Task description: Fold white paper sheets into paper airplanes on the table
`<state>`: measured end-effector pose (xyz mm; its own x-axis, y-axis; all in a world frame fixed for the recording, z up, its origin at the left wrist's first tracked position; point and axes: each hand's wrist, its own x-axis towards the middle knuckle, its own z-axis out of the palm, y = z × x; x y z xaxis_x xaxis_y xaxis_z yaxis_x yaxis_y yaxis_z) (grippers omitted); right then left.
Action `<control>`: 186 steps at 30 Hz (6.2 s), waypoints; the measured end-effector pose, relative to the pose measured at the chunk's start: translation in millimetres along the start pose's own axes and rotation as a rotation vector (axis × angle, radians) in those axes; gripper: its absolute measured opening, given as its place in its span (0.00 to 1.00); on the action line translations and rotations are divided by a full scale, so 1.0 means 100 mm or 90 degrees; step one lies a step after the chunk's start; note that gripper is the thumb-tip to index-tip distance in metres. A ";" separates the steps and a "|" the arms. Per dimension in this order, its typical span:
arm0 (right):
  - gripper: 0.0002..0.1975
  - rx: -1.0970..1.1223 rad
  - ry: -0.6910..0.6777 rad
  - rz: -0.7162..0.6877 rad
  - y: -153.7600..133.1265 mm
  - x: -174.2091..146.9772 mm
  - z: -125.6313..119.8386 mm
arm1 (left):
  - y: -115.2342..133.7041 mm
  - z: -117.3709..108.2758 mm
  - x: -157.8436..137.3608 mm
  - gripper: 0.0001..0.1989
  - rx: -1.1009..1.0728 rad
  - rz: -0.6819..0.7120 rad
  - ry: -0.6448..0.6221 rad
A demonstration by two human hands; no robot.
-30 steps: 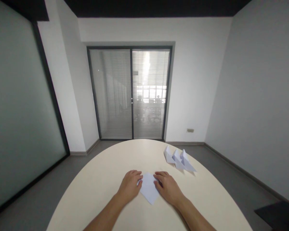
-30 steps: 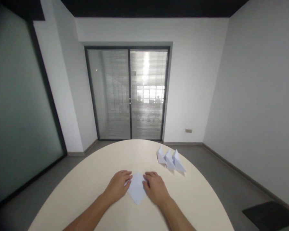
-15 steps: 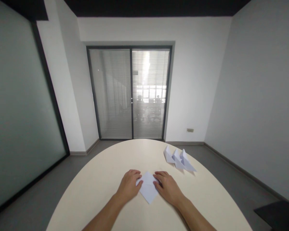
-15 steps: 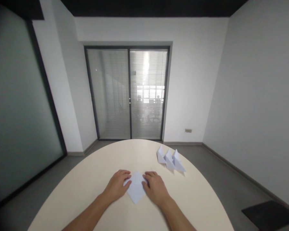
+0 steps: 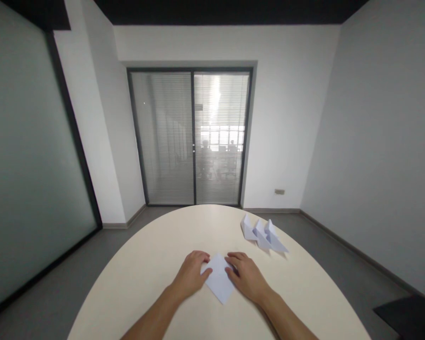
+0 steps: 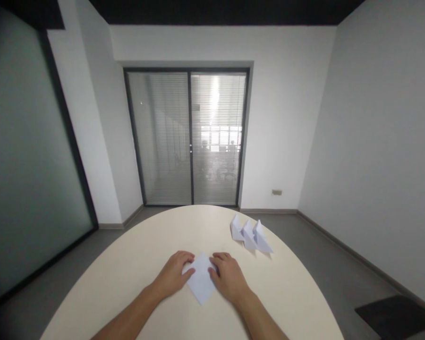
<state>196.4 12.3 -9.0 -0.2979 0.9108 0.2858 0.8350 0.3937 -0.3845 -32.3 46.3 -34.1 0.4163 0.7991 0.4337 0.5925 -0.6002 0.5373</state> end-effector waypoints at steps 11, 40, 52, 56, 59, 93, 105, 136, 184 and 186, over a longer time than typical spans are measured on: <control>0.16 0.066 0.017 -0.007 -0.01 0.01 0.02 | 0.00 0.00 0.01 0.08 -0.003 -0.017 -0.011; 0.16 0.254 0.259 0.095 0.01 0.07 0.05 | 0.21 -0.14 -0.08 0.21 0.058 0.173 -0.081; 0.14 -0.007 0.186 -0.178 -0.13 0.01 -0.09 | 0.14 -0.09 -0.01 0.31 0.054 0.101 0.034; 0.12 0.007 0.139 -0.182 -0.15 0.02 -0.07 | 0.21 -0.14 0.03 0.17 0.092 0.094 0.038; 0.10 0.006 0.092 -0.197 -0.18 0.01 -0.07 | 0.26 -0.16 0.04 0.10 0.124 0.083 0.038; 0.18 0.232 -0.080 -0.222 -0.21 -0.05 -0.13 | 0.22 -0.14 -0.01 0.20 0.143 0.090 -0.106; 0.11 0.168 -0.034 -0.165 -0.16 -0.03 -0.06 | 0.13 -0.06 -0.02 0.20 0.130 0.094 -0.114; 0.19 0.067 -0.034 -0.044 -0.01 0.00 -0.09 | 0.22 -0.15 -0.06 0.13 0.020 0.162 -0.153; 0.26 0.147 -0.196 -0.089 -0.04 -0.03 -0.13 | 0.23 -0.11 0.01 0.17 0.077 0.106 -0.084; 0.26 0.145 -0.192 -0.091 -0.05 -0.03 -0.13 | 0.22 -0.10 0.01 0.17 0.081 0.103 -0.086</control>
<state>199.7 5.7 3.5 -0.5543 0.8271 0.0929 0.6612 0.5054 -0.5544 -26.3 33.5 -14.8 0.5959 0.6951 0.4020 0.5889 -0.7187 0.3698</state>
